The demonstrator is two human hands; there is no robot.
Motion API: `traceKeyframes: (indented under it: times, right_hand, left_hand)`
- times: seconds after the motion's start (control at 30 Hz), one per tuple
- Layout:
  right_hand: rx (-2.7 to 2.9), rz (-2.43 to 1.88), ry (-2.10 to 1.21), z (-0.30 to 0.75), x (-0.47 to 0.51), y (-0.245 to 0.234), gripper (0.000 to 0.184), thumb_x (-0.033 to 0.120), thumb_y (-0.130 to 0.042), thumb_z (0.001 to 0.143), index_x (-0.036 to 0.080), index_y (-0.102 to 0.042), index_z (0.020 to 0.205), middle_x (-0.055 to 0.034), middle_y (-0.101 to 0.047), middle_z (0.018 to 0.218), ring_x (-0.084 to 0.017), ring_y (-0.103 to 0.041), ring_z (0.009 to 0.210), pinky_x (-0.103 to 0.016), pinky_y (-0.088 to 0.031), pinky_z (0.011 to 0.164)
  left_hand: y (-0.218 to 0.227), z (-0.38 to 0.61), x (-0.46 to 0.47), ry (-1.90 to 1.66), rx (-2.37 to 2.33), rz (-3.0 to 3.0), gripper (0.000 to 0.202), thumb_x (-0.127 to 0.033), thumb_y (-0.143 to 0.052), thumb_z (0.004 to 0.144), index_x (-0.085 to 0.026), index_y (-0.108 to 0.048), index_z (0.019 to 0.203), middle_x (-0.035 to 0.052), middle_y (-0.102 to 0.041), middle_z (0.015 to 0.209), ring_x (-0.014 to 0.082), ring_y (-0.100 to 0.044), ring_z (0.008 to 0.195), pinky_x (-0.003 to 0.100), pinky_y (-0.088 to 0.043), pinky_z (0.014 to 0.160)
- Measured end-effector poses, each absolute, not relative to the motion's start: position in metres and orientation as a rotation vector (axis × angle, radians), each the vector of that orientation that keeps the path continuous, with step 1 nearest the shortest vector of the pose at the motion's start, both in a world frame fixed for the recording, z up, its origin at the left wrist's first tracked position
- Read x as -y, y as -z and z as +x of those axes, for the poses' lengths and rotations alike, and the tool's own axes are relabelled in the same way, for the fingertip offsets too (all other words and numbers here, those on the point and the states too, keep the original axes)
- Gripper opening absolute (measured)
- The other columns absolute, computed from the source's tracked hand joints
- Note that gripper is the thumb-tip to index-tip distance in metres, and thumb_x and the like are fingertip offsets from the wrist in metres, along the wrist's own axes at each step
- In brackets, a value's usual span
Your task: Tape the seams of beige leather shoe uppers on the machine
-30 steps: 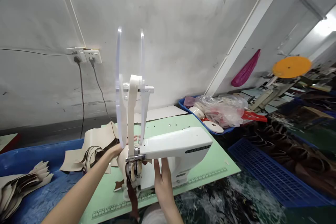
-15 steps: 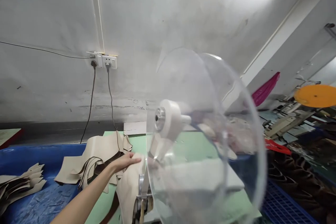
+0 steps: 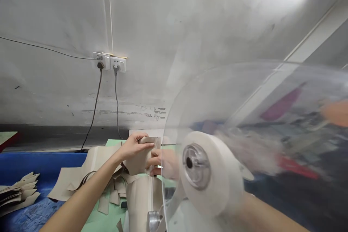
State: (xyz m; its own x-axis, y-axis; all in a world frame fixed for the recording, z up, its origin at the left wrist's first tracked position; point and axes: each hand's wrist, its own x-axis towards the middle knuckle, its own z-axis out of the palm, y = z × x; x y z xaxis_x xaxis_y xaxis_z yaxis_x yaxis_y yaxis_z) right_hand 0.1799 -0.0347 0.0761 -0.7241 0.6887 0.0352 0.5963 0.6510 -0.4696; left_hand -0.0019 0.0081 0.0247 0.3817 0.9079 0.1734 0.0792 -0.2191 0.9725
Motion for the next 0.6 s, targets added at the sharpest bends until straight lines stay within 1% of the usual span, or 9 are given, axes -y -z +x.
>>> traceKeyframes:
  times: [0.07, 0.13, 0.23, 0.3, 0.37, 0.43, 0.47, 0.53, 0.6]
  right_hand:
    - [2.881, -0.895, -0.556, 0.178, 0.032, -0.067, 0.020, 0.022, -0.052, 0.086, 0.027, -0.071, 0.086, -0.0022, -0.063, 0.079, -0.015, -0.053, 0.065, -0.028, -0.035, 0.057]
    - [2.913, -0.917, -0.443, 0.182, 0.030, -0.057, 0.023, 0.012, -0.048, 0.084, 0.022, -0.067, 0.079, -0.0025, -0.059, 0.074, -0.013, -0.045, 0.059, -0.029, -0.028, 0.056]
    - [2.909, -0.967, -0.344, 0.191, 0.025, -0.053, 0.018, 0.010, -0.048, 0.082, 0.019, -0.063, 0.085, -0.0041, -0.061, 0.082, -0.013, -0.044, 0.058, -0.028, -0.030, 0.056]
    - [2.709, -1.066, -0.318, 0.196, 0.018, -0.059, 0.021, 0.020, -0.056, 0.082, 0.018, -0.060, 0.102, -0.0071, -0.062, 0.096, -0.017, -0.054, 0.072, -0.029, -0.040, 0.065]
    - [2.452, -1.169, -0.338, 0.197, 0.009, -0.069, 0.044, 0.028, -0.067, 0.074, 0.018, -0.056, 0.116, -0.0117, -0.058, 0.116, -0.026, -0.055, 0.102, -0.038, -0.044, 0.085]
    - [2.360, -1.221, -0.524, 0.196, -0.002, -0.076, 0.045, 0.026, -0.076, 0.061, 0.020, -0.065, 0.105, -0.0107, -0.057, 0.125, -0.032, -0.047, 0.119, -0.045, -0.038, 0.099]
    - [2.366, -1.238, -0.663, 0.195, -0.009, -0.078, 0.035, 0.023, -0.077, 0.056, 0.021, -0.069, 0.090, -0.0087, -0.062, 0.118, -0.034, -0.047, 0.119, -0.047, -0.036, 0.101]
    - [2.349, -1.286, -0.896, 0.196, -0.020, -0.082, 0.012, 0.021, -0.076, 0.053, 0.022, -0.067, 0.060, -0.0052, -0.069, 0.086, -0.033, -0.055, 0.106, -0.046, -0.039, 0.097]
    - [2.281, -1.349, -0.983, 0.201, -0.027, -0.086, 0.010, 0.023, -0.074, 0.056, 0.022, -0.064, 0.051, -0.0037, -0.065, 0.065, -0.029, -0.061, 0.085, -0.043, -0.045, 0.085]
  left_hand:
    - [-0.021, -0.001, -0.008, -0.969, -0.875, 1.606, 0.031, -0.040, -0.068, 0.075, -0.017, -0.053, 0.060, -0.0048, -0.047, 0.062, 0.0113, -0.044, 0.062, 0.021, -0.033, 0.055]
    - [-0.017, -0.001, -0.010, -0.967, -0.874, 1.611, 0.028, -0.039, -0.067, 0.075, -0.017, -0.057, 0.061, -0.0039, -0.052, 0.063, 0.0120, -0.045, 0.062, 0.022, -0.034, 0.056]
    - [-0.016, -0.002, -0.014, -0.966, -0.900, 1.600, 0.026, -0.040, -0.062, 0.078, -0.017, -0.063, 0.066, -0.0015, -0.056, 0.065, 0.0137, -0.048, 0.063, 0.023, -0.035, 0.056]
    - [-0.021, -0.004, -0.016, -0.906, -0.889, 1.618, 0.025, -0.041, -0.063, 0.078, -0.017, -0.066, 0.072, -0.0002, -0.058, 0.068, 0.0150, -0.050, 0.065, 0.023, -0.036, 0.056]
    - [-0.029, -0.005, -0.015, -0.842, -0.847, 1.662, 0.024, -0.041, -0.065, 0.076, -0.018, -0.067, 0.073, -0.0005, -0.057, 0.068, 0.0152, -0.050, 0.066, 0.022, -0.037, 0.056]
    - [-0.035, -0.009, -0.013, -0.827, -0.816, 1.725, 0.024, -0.041, -0.066, 0.076, -0.018, -0.067, 0.072, -0.0019, -0.055, 0.066, 0.0143, -0.049, 0.065, 0.022, -0.036, 0.057]
    - [-0.036, -0.012, -0.011, -0.843, -0.836, 1.767, 0.025, -0.042, -0.066, 0.076, -0.018, -0.067, 0.071, -0.0027, -0.054, 0.064, 0.0137, -0.048, 0.064, 0.022, -0.035, 0.056]
    - [-0.032, -0.024, -0.007, -0.881, -0.963, 1.845, 0.026, -0.045, -0.070, 0.071, -0.019, -0.068, 0.071, -0.0036, -0.053, 0.061, 0.0135, -0.046, 0.061, 0.021, -0.032, 0.053]
    - [-0.017, -0.039, 0.002, -0.834, -1.104, 1.861, 0.030, -0.046, -0.077, 0.062, -0.020, -0.069, 0.075, -0.0032, -0.056, 0.063, 0.0149, -0.048, 0.062, 0.021, -0.031, 0.051]
